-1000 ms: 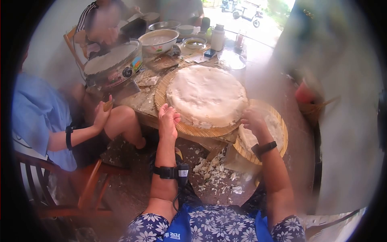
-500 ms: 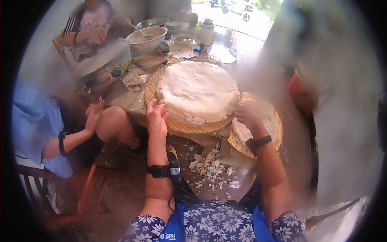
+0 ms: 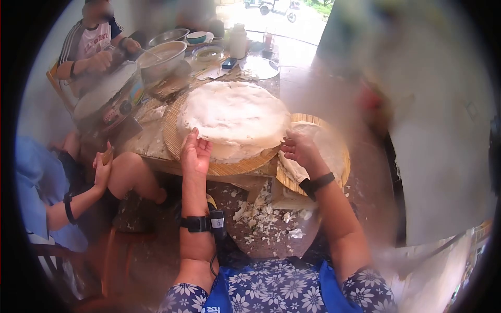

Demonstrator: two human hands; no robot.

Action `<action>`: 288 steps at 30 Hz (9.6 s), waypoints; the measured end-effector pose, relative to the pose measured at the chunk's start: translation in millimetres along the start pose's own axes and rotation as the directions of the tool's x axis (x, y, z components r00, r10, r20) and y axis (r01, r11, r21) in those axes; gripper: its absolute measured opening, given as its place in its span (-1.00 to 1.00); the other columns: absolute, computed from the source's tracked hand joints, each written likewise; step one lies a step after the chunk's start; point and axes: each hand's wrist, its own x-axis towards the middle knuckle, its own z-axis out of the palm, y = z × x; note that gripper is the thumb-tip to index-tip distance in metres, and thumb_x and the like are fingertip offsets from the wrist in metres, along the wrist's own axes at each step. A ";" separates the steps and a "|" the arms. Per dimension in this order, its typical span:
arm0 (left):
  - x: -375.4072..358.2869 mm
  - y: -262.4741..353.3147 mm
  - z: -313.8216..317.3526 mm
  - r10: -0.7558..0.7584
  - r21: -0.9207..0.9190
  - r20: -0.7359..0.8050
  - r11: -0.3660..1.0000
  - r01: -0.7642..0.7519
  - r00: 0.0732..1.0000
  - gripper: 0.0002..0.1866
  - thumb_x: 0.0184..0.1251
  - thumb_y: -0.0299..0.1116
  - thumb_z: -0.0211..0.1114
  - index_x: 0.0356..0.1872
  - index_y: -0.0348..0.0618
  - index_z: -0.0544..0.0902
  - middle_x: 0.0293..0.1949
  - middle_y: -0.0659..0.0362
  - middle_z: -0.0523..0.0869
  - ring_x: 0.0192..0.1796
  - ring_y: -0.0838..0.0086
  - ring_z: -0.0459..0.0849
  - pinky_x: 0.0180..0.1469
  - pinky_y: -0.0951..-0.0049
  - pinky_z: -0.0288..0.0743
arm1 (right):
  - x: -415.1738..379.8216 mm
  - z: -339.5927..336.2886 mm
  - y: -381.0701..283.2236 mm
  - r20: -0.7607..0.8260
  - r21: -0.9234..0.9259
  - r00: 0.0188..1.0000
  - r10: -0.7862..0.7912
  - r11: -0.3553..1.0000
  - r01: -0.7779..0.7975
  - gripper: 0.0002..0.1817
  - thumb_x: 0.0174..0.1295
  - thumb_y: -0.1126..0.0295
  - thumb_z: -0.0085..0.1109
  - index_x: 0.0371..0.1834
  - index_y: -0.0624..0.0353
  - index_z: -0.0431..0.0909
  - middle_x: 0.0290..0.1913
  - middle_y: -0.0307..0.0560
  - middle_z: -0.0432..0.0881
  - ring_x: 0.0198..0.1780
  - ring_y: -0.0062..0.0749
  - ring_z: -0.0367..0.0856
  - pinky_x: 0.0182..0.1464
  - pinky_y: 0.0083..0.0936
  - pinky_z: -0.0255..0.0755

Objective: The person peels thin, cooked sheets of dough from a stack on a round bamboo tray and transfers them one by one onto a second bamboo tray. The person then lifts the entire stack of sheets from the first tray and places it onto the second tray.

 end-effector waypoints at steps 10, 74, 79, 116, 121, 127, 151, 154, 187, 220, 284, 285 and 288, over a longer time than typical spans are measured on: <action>-22.7 -15.0 15.1 -0.029 0.265 0.072 0.964 0.009 0.997 -0.62 0.08 -0.54 0.16 -0.03 0.00 0.39 -0.24 0.27 0.55 -0.33 0.50 0.54 -0.38 0.43 0.46 | 39.7 3.9 -8.7 0.030 0.391 0.981 -0.190 0.906 0.164 -0.73 0.23 0.37 0.11 -0.11 0.33 0.45 -0.22 0.00 0.60 -0.26 -0.27 0.63 -0.22 -0.29 0.60; -5.3 -339.1 -9.6 -0.313 0.905 -0.190 0.311 0.289 0.931 -0.79 0.02 -0.52 0.24 -0.27 -0.10 0.49 -0.45 0.26 0.57 -0.54 0.58 0.48 -0.62 0.59 0.32 | 33.2 -338.9 94.5 -0.429 -0.040 0.903 0.013 0.999 -0.033 -0.86 0.06 0.52 0.13 -0.31 0.18 0.42 -0.52 -0.17 0.54 -0.60 -0.55 0.52 -0.69 -0.61 0.40; -5.2 -340.7 -8.5 -0.292 0.919 -0.193 0.280 0.277 0.937 -0.78 0.02 -0.55 0.22 -0.28 -0.08 0.49 -0.44 0.25 0.56 -0.52 0.58 0.48 -0.62 0.59 0.34 | 30.3 -335.7 91.7 -0.498 -0.145 0.867 -0.001 0.986 -0.082 -0.85 0.02 0.52 0.14 -0.33 0.19 0.41 -0.55 -0.14 0.56 -0.64 -0.55 0.51 -0.70 -0.60 0.41; -58.4 -273.1 34.5 -0.491 0.968 0.244 0.182 -0.175 0.836 -0.57 0.08 -0.39 0.31 -0.02 -0.29 0.43 -0.37 0.12 0.61 -0.41 0.52 0.60 -0.39 0.49 0.51 | -1.7 -242.5 -4.9 -0.293 -0.509 0.929 -0.226 0.859 0.048 -0.82 0.06 0.35 0.17 -0.32 0.20 0.54 -0.49 -0.22 0.56 -0.59 -0.56 0.55 -0.63 -0.62 0.41; -96.8 -198.3 87.7 -0.531 0.901 0.344 0.418 -0.114 0.775 -0.73 0.21 -0.44 0.20 -0.06 -0.23 0.49 -0.37 0.27 0.58 -0.48 0.66 0.55 -0.44 0.64 0.46 | -18.3 -164.2 -19.8 -0.059 -0.484 0.965 -0.255 0.853 0.196 -0.88 0.10 0.37 0.14 -0.35 0.17 0.54 -0.52 -0.28 0.54 -0.58 -0.61 0.54 -0.61 -0.66 0.40; -76.2 -110.1 86.6 -0.261 0.719 0.377 0.687 -0.104 0.889 -0.78 0.25 -0.44 0.21 -0.09 -0.20 0.53 -0.36 0.28 0.58 -0.45 0.64 0.58 -0.43 0.64 0.47 | -32.2 -86.8 -18.9 0.088 -0.496 0.973 -0.211 0.838 0.227 -0.87 0.13 0.35 0.13 -0.34 0.15 0.57 -0.50 -0.30 0.57 -0.55 -0.65 0.55 -0.59 -0.68 0.41; -1.9 24.5 -16.0 0.384 0.520 -0.102 0.807 -0.280 0.918 -0.60 0.19 -0.40 0.18 0.08 -0.09 0.37 -0.16 0.28 0.45 -0.20 0.55 0.41 -0.10 0.52 0.32 | -27.8 3.1 -14.0 0.123 -0.332 0.945 -0.304 0.885 0.328 -0.85 0.19 0.39 0.08 -0.25 0.22 0.54 -0.44 -0.29 0.56 -0.52 -0.65 0.55 -0.58 -0.72 0.43; -3.7 28.1 -15.3 0.374 0.499 -0.104 0.821 -0.277 0.922 -0.58 0.21 -0.41 0.17 0.11 -0.11 0.35 -0.10 0.25 0.45 -0.17 0.53 0.43 -0.07 0.51 0.31 | -25.0 7.1 -13.4 0.127 -0.334 0.947 -0.294 0.887 0.320 -0.84 0.19 0.39 0.08 -0.24 0.22 0.54 -0.45 -0.28 0.56 -0.52 -0.64 0.56 -0.58 -0.72 0.43; -2.5 8.7 -2.3 -0.056 0.217 -0.010 0.975 0.057 0.998 -0.85 0.14 -0.47 0.20 -0.26 -0.09 0.49 -0.49 0.24 0.53 -0.40 0.46 0.53 -0.35 0.41 0.48 | -5.9 -2.2 11.2 0.060 -0.070 0.998 -0.013 0.997 0.017 -0.75 0.26 0.19 0.09 -0.26 0.16 0.49 -0.43 -0.24 0.55 -0.49 -0.54 0.59 -0.54 -0.61 0.51; -40.9 -33.0 8.7 -0.366 0.175 0.127 0.923 0.342 0.922 -0.92 0.04 -0.44 0.14 -0.41 -0.16 0.50 -0.44 0.11 0.60 -0.37 0.32 0.60 -0.22 0.29 0.53 | 38.2 30.2 22.5 -0.012 0.475 0.977 -0.214 0.858 0.194 -0.76 0.23 0.38 0.07 -0.06 0.20 0.42 -0.18 -0.06 0.58 -0.26 -0.31 0.60 -0.29 -0.24 0.57; -38.4 -332.1 -13.8 -0.495 0.725 -0.265 0.463 0.510 0.828 -0.85 0.24 -0.35 0.18 -0.22 -0.11 0.45 -0.39 0.17 0.54 -0.43 0.36 0.64 -0.48 0.42 0.56 | 24.6 -327.3 83.3 -0.591 -0.391 0.780 -0.208 0.919 -0.051 -0.63 -0.08 0.41 0.24 -0.15 0.27 0.51 -0.38 -0.04 0.64 -0.52 -0.40 0.61 -0.52 -0.53 0.49; -38.8 -331.5 -12.5 -0.482 0.725 -0.273 0.466 0.507 0.833 -0.85 0.24 -0.36 0.18 -0.22 -0.12 0.45 -0.39 0.17 0.54 -0.43 0.35 0.64 -0.48 0.41 0.56 | 35.0 -340.8 93.1 -0.607 -0.433 0.742 -0.286 0.901 -0.007 -0.64 -0.08 0.40 0.23 -0.16 0.26 0.53 -0.37 -0.03 0.65 -0.48 -0.38 0.62 -0.45 -0.52 0.50; -37.7 -332.1 -14.4 -0.486 0.729 -0.265 0.464 0.503 0.833 -0.84 0.23 -0.37 0.18 -0.22 -0.13 0.44 -0.38 0.16 0.53 -0.45 0.34 0.65 -0.49 0.40 0.56 | 52.9 -359.3 108.9 -0.589 -0.509 0.689 -0.423 0.856 0.090 -0.67 -0.08 0.37 0.22 -0.19 0.22 0.57 -0.33 0.00 0.67 -0.36 -0.33 0.65 -0.26 -0.47 0.50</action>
